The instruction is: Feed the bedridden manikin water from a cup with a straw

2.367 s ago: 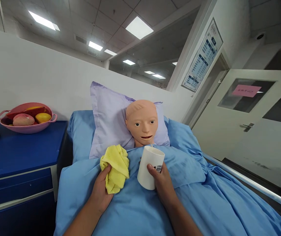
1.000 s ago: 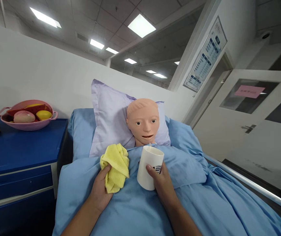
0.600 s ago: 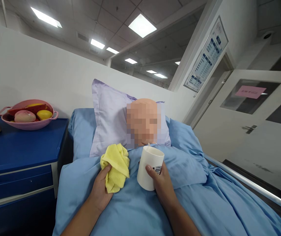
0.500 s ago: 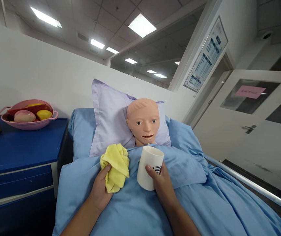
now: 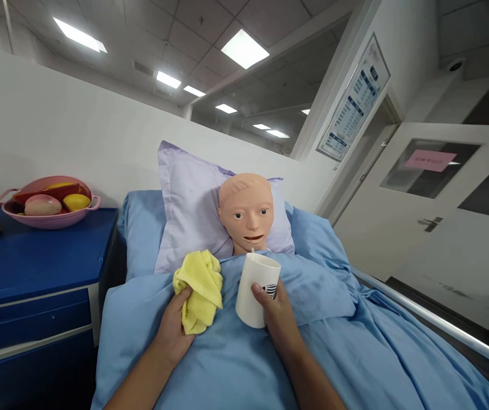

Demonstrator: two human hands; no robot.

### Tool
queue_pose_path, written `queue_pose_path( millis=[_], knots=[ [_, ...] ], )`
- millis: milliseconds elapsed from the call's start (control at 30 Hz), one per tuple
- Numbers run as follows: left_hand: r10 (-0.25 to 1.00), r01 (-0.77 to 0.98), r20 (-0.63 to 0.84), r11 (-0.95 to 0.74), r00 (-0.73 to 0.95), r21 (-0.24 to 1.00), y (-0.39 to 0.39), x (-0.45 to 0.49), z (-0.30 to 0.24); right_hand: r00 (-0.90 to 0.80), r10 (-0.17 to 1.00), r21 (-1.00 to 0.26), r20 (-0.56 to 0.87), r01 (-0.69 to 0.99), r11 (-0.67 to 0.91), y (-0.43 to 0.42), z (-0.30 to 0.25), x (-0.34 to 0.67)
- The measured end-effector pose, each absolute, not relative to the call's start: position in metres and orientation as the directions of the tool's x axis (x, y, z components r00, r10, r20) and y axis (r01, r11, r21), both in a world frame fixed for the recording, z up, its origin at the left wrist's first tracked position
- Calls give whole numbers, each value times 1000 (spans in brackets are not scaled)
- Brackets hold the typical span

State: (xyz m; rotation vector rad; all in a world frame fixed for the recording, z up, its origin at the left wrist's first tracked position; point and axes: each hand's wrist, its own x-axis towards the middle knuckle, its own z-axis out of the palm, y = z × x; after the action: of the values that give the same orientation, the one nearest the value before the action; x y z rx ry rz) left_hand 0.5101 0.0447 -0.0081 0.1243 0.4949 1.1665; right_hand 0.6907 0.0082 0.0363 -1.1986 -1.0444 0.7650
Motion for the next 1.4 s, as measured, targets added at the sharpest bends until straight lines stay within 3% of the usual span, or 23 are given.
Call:
queue_pose_path(
  millis=[300, 500, 667, 767, 833, 933, 1000, 1067, 1200, 1400],
  knots=[
    [905, -842, -252, 416, 343, 345, 45, 508, -8, 409, 853, -946, 325, 128, 299, 2, 38, 683],
    [930, -798, -192, 366, 312, 479, 39, 505, -5, 474, 772, -905, 424, 190, 381, -4, 34, 675],
    [986, -560, 8, 89, 169, 824, 31, 507, 20, 588, 684, -900, 433, 234, 368, -7, 33, 678],
    [958, -376, 287, -268, -7, 887, 37, 515, 41, 673, 605, -900, 425, 241, 364, -7, 36, 680],
    [796, -197, 594, -604, -113, 772, 46, 525, 57, 706, 576, -903, 413, 234, 360, -6, 38, 681],
    [318, 96, 947, -942, -46, 321, 65, 547, 81, 725, 569, -909, 388, 199, 366, -5, 41, 684],
    [43, 225, 989, -974, 141, 10, 80, 563, 95, 728, 571, -908, 379, 173, 382, -2, 41, 686],
    [-113, 323, 932, -918, 344, -230, 94, 580, 104, 726, 584, -907, 363, 131, 400, 0, 39, 689],
    [-168, 447, 790, -747, 589, -492, 117, 601, 100, 738, 586, -907, 333, 81, 413, 5, 34, 693],
    [-116, 427, 781, -783, 614, -452, 123, 599, 80, 722, 597, -896, 350, 73, 437, 7, 35, 693]
  ],
)
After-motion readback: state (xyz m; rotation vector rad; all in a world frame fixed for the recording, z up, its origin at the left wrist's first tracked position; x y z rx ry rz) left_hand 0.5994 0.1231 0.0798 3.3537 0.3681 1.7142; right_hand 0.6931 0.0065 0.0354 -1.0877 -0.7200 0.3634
